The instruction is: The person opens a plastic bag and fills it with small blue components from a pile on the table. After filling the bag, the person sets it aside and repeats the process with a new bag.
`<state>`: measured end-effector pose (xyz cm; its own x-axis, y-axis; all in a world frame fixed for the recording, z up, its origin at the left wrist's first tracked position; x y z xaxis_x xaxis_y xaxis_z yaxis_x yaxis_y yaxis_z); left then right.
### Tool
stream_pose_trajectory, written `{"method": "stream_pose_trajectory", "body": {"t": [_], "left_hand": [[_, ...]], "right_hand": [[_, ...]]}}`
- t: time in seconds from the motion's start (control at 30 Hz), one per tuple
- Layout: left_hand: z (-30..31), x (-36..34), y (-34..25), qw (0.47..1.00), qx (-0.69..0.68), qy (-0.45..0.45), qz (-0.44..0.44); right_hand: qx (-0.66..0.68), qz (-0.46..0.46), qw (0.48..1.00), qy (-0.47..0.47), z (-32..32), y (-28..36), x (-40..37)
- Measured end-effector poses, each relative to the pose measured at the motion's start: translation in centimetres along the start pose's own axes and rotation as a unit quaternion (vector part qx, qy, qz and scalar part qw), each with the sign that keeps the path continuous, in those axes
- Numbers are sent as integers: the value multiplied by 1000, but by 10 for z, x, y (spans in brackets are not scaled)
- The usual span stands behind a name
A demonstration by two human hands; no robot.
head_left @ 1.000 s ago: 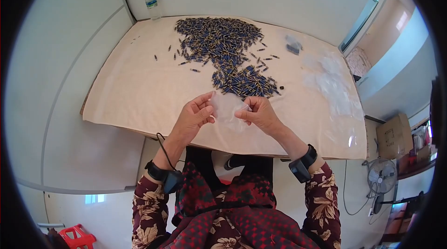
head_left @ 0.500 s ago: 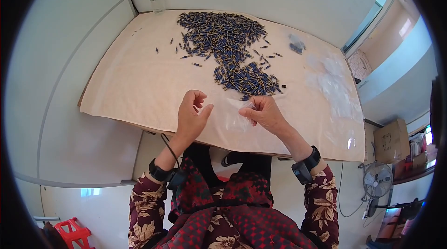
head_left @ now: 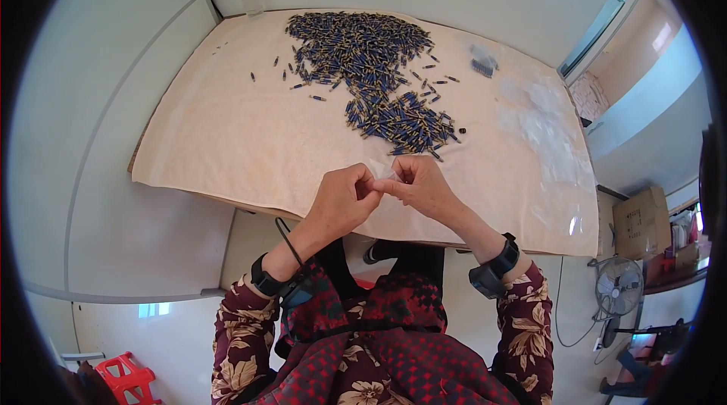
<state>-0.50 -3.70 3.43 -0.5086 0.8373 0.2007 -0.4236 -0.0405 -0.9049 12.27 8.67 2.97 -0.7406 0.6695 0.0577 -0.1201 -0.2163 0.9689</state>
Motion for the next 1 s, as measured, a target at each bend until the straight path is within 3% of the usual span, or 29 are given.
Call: {"method": "stream_pose_trajectory", "body": {"t": [0.07, 0.17, 0.2, 0.33, 0.43, 0.6, 0.7, 0.87, 1.0], "left_hand": [[1, 1, 1, 1000, -7, 5, 10], [3, 3, 3, 985, -125, 24, 118], [2, 3, 4, 985, -125, 24, 117], [-8, 3, 13, 990, -127, 9, 56], [-15, 0, 12, 996, -57, -24, -58], [-7, -2, 6, 995, 0, -37, -95], [-4, -1, 10, 996, -72, -27, -41], [-7, 7, 23, 989, -141, -27, 17], [-7, 9, 24, 991, -134, -3, 21]], "right_hand": [[13, -9, 1000, 11, -1, -1, -3], [120, -14, 992, 18, -3, -1, -7], [120, -14, 992, 18, -3, -2, -7], [48, -6, 998, -29, 0, -6, -6], [-6, -14, 999, -46, -3, -3, -1], [-8, -61, 998, -19, 0, -11, 4], [-137, 168, 971, -101, 9, -11, 10], [-98, 119, 983, -105, 13, 2, 8], [-132, 170, 973, -86, 9, 14, 4]]}}
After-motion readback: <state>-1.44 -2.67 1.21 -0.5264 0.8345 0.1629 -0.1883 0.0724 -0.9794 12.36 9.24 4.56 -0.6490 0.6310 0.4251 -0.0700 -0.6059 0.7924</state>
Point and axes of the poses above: each hand's wrist, its own x-axis towards the middle knuckle, its own z-axis out of the back of the hand, y = z × x, the point moved 2 cm from there along x, towards the middle knuckle, and after that the axes turned 13 degrees about -y, right-handed, at the moved point
